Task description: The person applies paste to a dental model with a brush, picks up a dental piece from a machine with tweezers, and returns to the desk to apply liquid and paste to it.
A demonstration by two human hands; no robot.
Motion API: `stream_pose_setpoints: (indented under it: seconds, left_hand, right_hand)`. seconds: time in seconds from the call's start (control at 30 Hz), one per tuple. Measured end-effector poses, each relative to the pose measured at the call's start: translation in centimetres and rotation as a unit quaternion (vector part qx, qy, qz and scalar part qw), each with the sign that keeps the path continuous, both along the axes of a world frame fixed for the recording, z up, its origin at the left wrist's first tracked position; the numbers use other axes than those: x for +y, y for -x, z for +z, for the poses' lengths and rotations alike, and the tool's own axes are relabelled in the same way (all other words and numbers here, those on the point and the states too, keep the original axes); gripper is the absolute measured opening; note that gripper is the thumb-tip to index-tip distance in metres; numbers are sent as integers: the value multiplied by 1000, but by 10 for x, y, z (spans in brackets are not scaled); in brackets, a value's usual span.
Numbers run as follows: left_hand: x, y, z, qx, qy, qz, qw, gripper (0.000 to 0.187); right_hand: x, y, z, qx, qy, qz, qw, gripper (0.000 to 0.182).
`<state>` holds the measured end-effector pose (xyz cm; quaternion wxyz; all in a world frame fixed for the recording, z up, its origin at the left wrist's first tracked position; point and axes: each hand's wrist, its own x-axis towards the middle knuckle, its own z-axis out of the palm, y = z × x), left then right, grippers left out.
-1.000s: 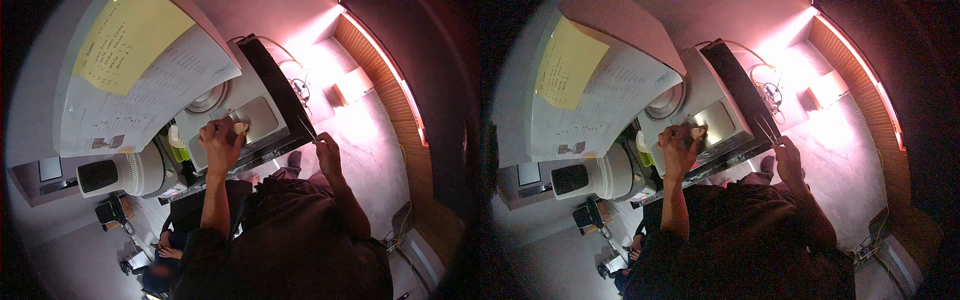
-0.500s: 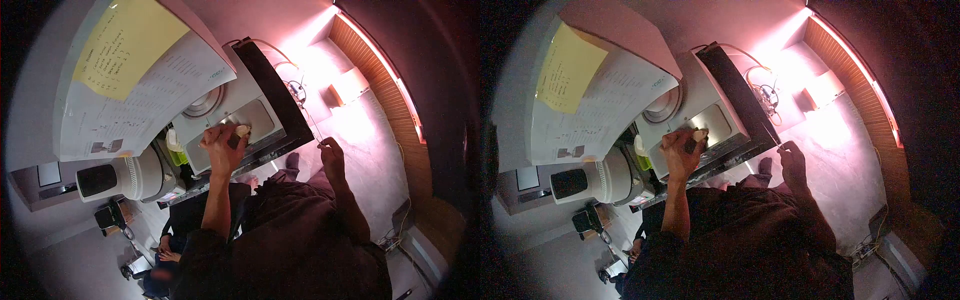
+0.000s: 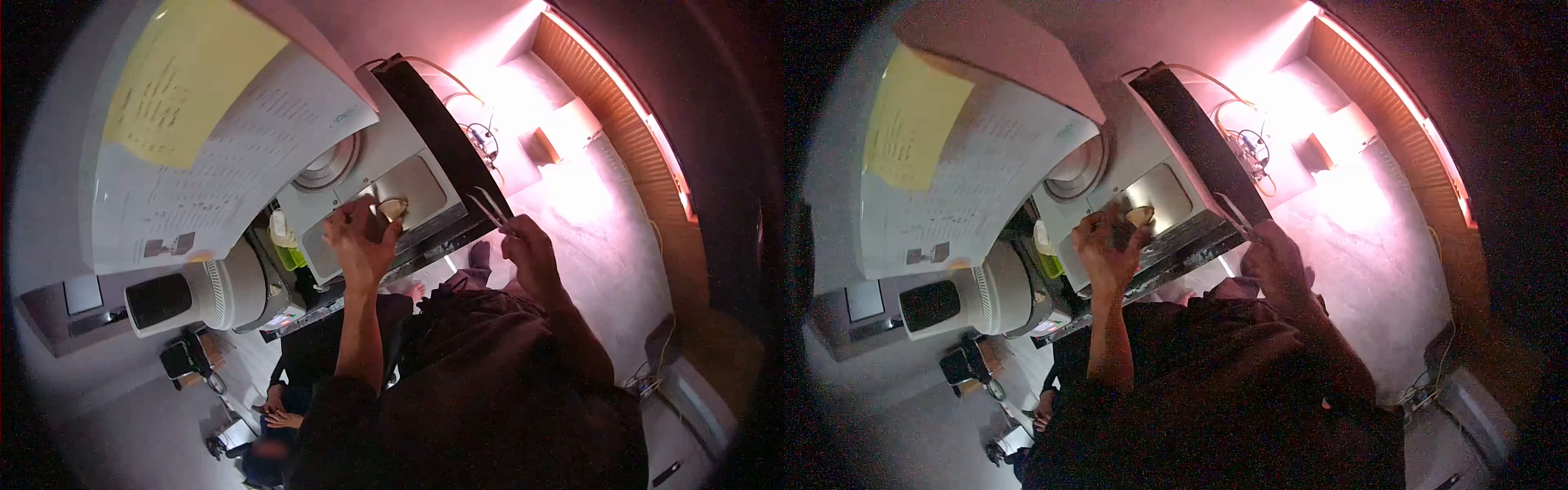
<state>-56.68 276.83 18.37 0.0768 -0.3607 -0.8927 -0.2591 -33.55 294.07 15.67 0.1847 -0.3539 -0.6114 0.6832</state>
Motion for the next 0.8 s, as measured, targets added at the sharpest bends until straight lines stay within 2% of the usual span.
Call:
stream_pose_setpoints:
  seconds: [0.07,0.1,0.2,0.23,0.4,0.5,0.8]
  left_hand:
    - [-7,1,1,25,-6,-22,999,51]
    - [-8,2,0,39,-10,-33,999,52]
    - [-11,-3,-3,11,-25,-46,999,53]
    - [-9,-4,-4,-25,-53,-43,997,52]
    - [0,-15,-6,-166,-222,-31,960,51]
    - [4,-15,-9,-218,-286,-25,933,60]
    - [5,-10,-11,-299,-349,-34,887,66]
  right_hand:
    - [-6,9,-2,-5,-55,15,998,19]
    - [-8,16,-8,56,-121,23,991,18]
    - [-22,30,-7,-2,-68,33,997,21]
    - [-26,35,-20,-4,-77,26,997,27]
    - [-40,57,-29,46,-49,4,998,29]
    - [-48,63,-36,53,-45,-9,998,29]
    - [-52,71,-38,46,-45,-18,998,27]
